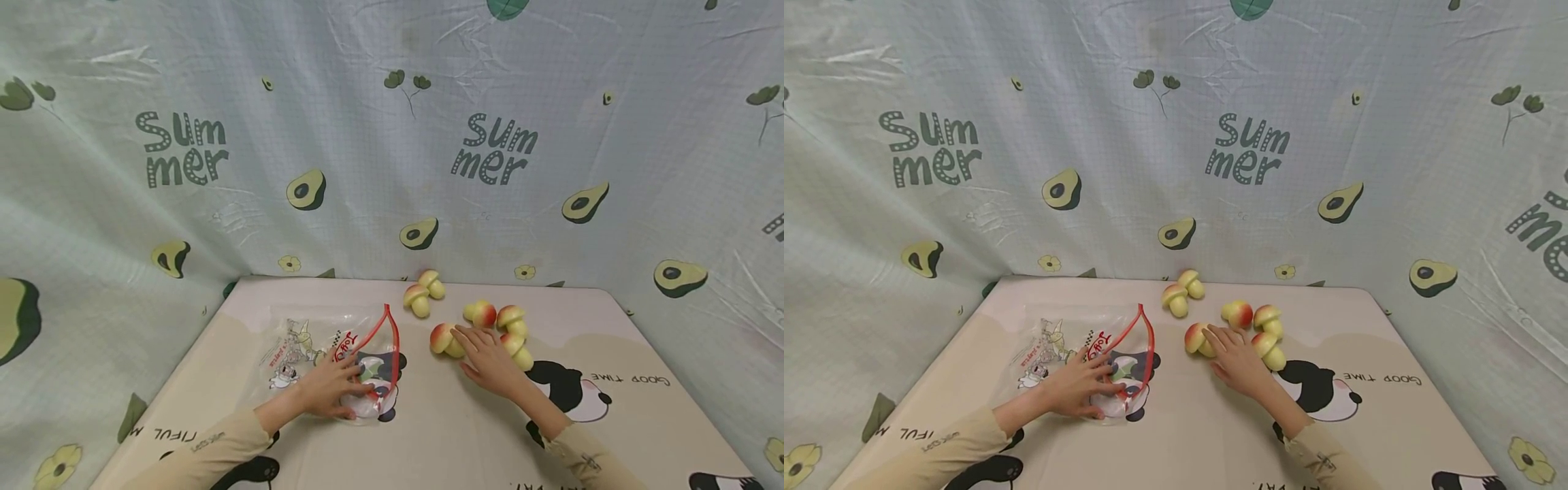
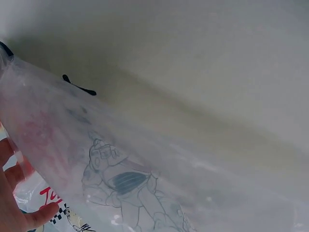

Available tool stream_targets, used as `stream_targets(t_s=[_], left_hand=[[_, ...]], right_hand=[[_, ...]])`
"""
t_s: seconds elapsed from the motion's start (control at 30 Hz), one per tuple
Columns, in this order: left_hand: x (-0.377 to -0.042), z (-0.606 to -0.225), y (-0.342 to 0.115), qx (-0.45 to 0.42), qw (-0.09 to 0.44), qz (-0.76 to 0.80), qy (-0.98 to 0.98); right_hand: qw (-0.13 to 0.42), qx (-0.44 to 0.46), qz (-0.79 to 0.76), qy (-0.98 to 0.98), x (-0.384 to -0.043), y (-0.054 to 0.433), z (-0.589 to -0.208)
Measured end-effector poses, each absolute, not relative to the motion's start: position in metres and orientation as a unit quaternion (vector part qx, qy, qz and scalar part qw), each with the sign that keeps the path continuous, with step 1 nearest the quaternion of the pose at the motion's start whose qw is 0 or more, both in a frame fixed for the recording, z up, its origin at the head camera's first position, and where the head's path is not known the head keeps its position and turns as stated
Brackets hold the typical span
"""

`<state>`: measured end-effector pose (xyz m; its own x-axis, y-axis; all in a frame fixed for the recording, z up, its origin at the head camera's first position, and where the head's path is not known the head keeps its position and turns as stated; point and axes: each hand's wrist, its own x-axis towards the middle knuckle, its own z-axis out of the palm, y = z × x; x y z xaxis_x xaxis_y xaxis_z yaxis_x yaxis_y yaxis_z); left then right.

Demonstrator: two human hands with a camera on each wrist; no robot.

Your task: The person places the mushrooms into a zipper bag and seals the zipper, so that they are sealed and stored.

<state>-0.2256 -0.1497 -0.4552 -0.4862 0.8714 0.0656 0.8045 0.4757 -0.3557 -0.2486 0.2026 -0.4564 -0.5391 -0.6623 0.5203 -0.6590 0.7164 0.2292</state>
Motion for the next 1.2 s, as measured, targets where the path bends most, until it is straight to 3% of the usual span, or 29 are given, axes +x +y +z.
stream_targets(t_s=[0.87,1.2], left_hand=[[-0.225,-0.455,-0.147,-0.489,0.119,0.129,-0.855],[-0.225,-0.456,-0.147,-0.487,0.115,0.134,-0.856]], right_hand=[[0.289,0.318,-0.052,-0.901,-0.262,0.200,-0.466],[0.257,0.311,-0.054,-0.913,-0.265,0.199,-0.469]])
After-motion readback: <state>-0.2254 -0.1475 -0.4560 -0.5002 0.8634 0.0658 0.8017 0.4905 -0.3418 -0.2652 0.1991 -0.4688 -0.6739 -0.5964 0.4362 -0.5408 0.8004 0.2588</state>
